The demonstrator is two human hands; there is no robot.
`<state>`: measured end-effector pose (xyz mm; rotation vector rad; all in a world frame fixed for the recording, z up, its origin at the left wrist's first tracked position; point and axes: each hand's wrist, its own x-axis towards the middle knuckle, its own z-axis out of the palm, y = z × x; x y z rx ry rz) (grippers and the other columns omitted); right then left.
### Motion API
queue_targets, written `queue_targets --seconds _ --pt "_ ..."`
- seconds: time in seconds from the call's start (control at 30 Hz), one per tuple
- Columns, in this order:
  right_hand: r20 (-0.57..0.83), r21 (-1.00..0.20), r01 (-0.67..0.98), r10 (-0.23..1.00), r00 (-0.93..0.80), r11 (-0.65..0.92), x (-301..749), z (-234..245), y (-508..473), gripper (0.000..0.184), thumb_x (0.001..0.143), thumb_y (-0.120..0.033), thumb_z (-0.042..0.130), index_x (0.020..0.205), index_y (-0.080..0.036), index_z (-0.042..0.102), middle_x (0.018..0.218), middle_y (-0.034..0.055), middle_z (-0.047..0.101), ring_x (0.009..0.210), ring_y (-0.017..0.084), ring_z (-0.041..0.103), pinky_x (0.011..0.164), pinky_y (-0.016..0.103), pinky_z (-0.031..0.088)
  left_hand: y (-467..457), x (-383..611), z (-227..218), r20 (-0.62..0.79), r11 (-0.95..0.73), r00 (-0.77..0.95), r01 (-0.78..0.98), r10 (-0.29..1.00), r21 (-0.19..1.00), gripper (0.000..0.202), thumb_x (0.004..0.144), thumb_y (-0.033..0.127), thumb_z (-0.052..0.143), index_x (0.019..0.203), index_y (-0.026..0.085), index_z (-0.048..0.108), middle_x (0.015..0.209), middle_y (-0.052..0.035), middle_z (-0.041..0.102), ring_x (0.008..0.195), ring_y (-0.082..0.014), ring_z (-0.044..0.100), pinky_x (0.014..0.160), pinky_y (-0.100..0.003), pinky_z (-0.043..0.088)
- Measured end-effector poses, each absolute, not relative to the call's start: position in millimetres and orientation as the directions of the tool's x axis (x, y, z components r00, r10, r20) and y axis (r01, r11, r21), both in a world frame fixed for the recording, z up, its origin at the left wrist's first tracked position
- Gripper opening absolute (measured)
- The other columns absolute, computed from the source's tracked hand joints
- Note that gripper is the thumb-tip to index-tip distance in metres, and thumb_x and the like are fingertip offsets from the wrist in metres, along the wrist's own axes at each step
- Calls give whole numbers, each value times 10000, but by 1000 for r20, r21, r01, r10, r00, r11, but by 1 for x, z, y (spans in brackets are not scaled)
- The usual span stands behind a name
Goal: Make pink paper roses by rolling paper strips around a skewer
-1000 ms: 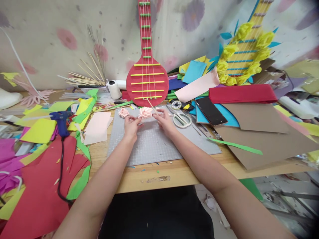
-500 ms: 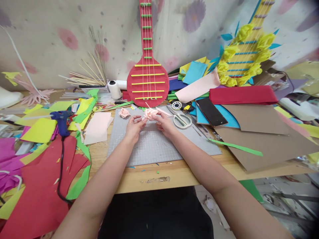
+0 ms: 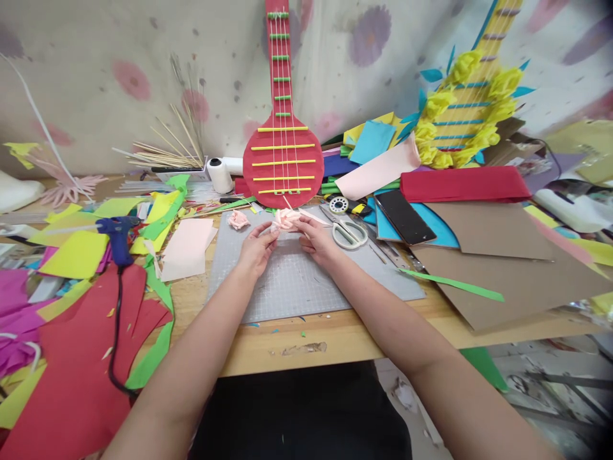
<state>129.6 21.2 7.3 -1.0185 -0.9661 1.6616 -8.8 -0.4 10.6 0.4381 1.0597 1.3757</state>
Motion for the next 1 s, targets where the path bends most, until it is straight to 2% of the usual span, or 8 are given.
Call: queue_targets --seconds 0.1,0.27,0.33,0.43,0.5,0.6,0.77,1.0 --pt "-195 -925 -302 970 -142 -230 131 5 24 307 715 -422 609 850 -218 424 689 -47 572 323 -5 192 320 175 73 1 -12 11 -346 160 -207 -601 915 783 294 603 3 643 841 158 565 654 37 613 532 -40 556 541 -153 431" --pt "-141 -962 -237 990 -5 -138 135 1 26 271 745 -446 545 796 -220 404 582 -83 497 327 16 185 339 187 102 3 -16 13 -366 144 -231 -637 901 757 240 641 17 612 796 166 505 611 38 597 520 -55 556 563 -174 449" --pt "-73 -984 -163 997 -4 -73 136 -3 26 289 739 -471 541 808 -219 417 576 -80 494 347 27 213 358 191 144 3 -17 13 -344 106 -254 -647 904 755 226 658 16 607 773 166 483 611 34 598 543 -61 574 581 -177 458" --pt "98 -995 9 995 -29 99 135 -8 25 306 743 -496 527 813 -210 444 577 -62 483 432 57 335 438 201 267 2 -16 13 -300 31 -318 -639 899 769 220 675 15 608 746 163 461 619 29 601 581 -69 600 600 -175 465" --pt "220 -965 132 974 -50 225 136 -10 23 287 765 -484 504 788 -201 463 605 -44 476 529 80 409 528 217 329 2 -16 12 -296 9 -353 -630 888 777 231 677 11 611 745 166 453 618 31 598 591 -75 607 603 -177 468" --pt "318 -895 291 942 -112 337 137 -10 19 256 802 -444 467 758 -192 488 644 -26 472 602 97 430 589 231 340 3 -16 11 -301 6 -362 -631 882 776 236 684 10 608 747 169 445 633 25 606 606 -83 616 611 -186 472" --pt "325 -762 461 884 -336 455 140 -8 11 237 830 -403 453 778 -188 536 605 -31 476 564 95 414 574 227 316 5 -16 10 -313 -14 -396 -639 863 769 253 684 -3 604 735 167 424 659 12 614 636 -94 624 659 -207 483" --pt "270 -649 589 869 -414 482 141 -8 13 248 857 -373 428 797 -190 585 661 -10 562 601 105 461 585 220 305 4 -16 11 -312 5 -369 -638 875 770 287 690 -9 599 817 178 420 687 1 627 660 -115 646 681 -232 509"
